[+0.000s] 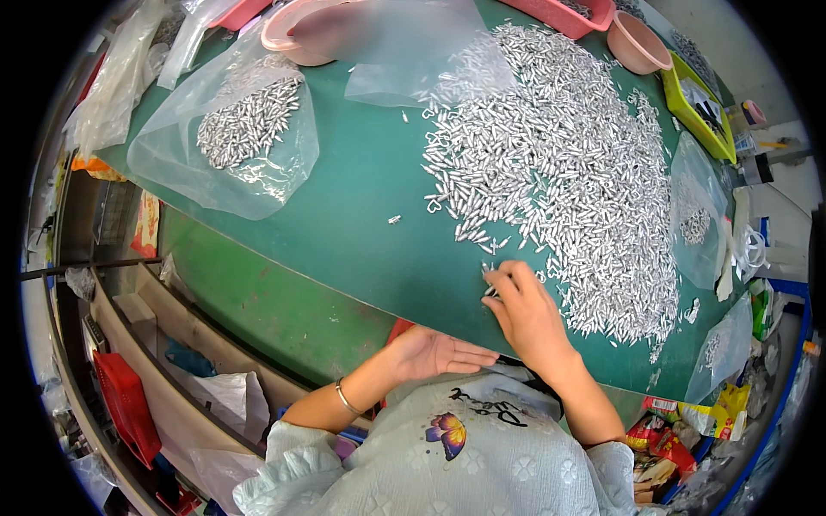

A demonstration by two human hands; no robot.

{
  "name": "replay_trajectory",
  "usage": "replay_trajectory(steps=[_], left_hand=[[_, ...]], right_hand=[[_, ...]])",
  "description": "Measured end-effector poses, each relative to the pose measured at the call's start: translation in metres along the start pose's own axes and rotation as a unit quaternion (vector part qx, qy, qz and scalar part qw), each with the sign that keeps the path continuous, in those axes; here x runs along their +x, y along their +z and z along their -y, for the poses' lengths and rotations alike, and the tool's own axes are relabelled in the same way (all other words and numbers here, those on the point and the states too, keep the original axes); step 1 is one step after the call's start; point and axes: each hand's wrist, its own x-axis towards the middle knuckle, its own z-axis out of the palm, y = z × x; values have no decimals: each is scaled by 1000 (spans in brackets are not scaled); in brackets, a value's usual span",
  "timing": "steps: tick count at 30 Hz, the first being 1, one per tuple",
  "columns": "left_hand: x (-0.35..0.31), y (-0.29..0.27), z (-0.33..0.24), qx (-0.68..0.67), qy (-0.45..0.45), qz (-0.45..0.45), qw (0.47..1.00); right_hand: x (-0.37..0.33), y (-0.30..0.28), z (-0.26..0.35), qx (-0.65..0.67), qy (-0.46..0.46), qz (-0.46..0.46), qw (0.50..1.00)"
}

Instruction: The person repeatedly picks up small silver cylindrical objects from a large pile on a green table and transfers them into a clear plastic bag. The hands work continuously, gathering handfuls and moving them into the bag throughout the clip.

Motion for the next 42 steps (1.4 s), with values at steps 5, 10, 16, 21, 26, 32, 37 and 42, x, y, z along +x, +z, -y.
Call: replay_trajectory(steps=[5, 10, 16, 21, 26, 32, 37, 42], left_hand=[[10, -16, -2, -111, -9, 194, 975], [15, -31, 10, -314, -28, 222, 923], [7, -29, 11, -292, 6, 242, 925], [-6, -15, -1, -318, -12, 242, 917], [-11, -19, -4, -297, -10, 169, 940], [-8, -37, 5, -306, 19, 181, 934], [-8, -46, 6, -381, -6, 186, 906], [-10, -37, 2, -260, 13, 117, 958]], right_hand=[[-21, 6, 7, 43, -60, 44, 996], [-37, 7, 20, 87, -122, 132, 980], [-1, 23, 23, 64, -64, -43, 995], [26, 37, 26, -29, -40, -63, 997], [16, 41, 23, -14, -117, 16, 993], [-4, 34, 26, 69, -154, 58, 984], [-12, 41, 25, 83, -189, 84, 975], [28, 42, 44, 73, -121, -51, 989]])
